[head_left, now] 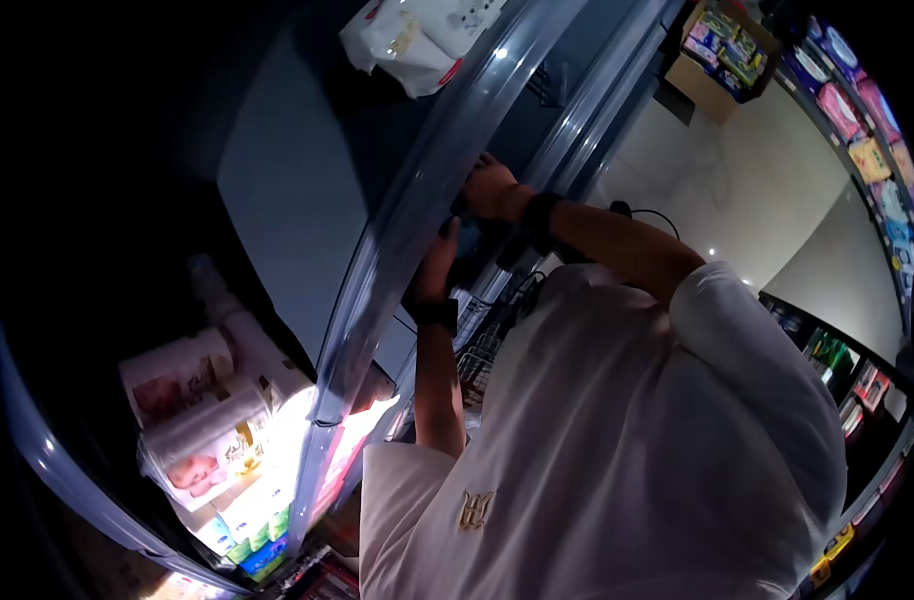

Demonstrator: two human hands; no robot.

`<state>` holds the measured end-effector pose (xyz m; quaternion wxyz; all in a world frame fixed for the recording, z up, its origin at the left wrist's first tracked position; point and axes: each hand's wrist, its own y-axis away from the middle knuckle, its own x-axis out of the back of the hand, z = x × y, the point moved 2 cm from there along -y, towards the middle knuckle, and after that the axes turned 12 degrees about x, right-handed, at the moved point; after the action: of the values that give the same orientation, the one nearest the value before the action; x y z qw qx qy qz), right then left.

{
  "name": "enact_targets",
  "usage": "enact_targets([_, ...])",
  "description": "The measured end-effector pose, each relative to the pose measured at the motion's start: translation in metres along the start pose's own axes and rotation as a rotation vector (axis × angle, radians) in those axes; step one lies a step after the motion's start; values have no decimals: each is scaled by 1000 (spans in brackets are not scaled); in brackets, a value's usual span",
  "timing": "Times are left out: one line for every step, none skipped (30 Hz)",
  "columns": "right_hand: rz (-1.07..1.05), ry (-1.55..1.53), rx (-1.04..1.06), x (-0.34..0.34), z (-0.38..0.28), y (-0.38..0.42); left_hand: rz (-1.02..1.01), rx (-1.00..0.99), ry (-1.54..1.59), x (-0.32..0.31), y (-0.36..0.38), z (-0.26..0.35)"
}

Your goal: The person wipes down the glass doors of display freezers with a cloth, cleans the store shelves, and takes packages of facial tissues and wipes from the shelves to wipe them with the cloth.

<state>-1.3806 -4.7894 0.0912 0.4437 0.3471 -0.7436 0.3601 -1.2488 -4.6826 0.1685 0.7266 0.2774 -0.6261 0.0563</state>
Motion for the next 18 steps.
enact_targets([-69,20,4,3,3,5,-1,-15,-10,8,6,12])
enact_targets([-106,-1,-87,22,4,17,32,-57,48,11,13,25])
enact_targets([-95,2,-103,33,9,25,60,-98,108,11,15,35])
enact_targets([-159,50,-196,41,15,35,202,-189,240,-25,-6,20])
enact_targets([-225,96,-291,47,23,45,196,-205,235,-32,-14,23])
enact_targets([-284,71,-307,52,39,50,137,-225,314,-39,-21,28])
enact_targets([-283,70,-325,64,49,53,76,-244,392,-25,-15,46])
enact_targets([-320,90,-369,76,60,57,-88,-145,384,-13,-8,63])
enact_targets([-355,112,-413,88,70,61,-96,-161,378,-13,-11,74])
enact_targets([-343,71,-397,98,80,64,-58,-232,315,-11,-16,87])
enact_targets([-335,75,-413,100,86,67,-15,-304,256,-9,-20,101])
enact_targets([-296,84,-430,102,96,69,-24,-329,221,-11,-25,115])
enact_targets([-259,92,-443,108,103,71,-22,-346,222,-24,-36,124])
enact_targets([-281,117,-454,113,110,73,91,-460,200,-34,-45,134])
enact_targets([-264,129,-449,111,124,73,204,-568,178,-40,-53,144])
enact_targets([-201,171,-476,109,139,74,154,-582,213,-39,-61,160])
enact_targets([-139,212,-499,108,155,74,155,-583,212,-37,-65,174])
enact_targets([-104,231,-554,112,171,73,169,-541,175,-34,-69,191])
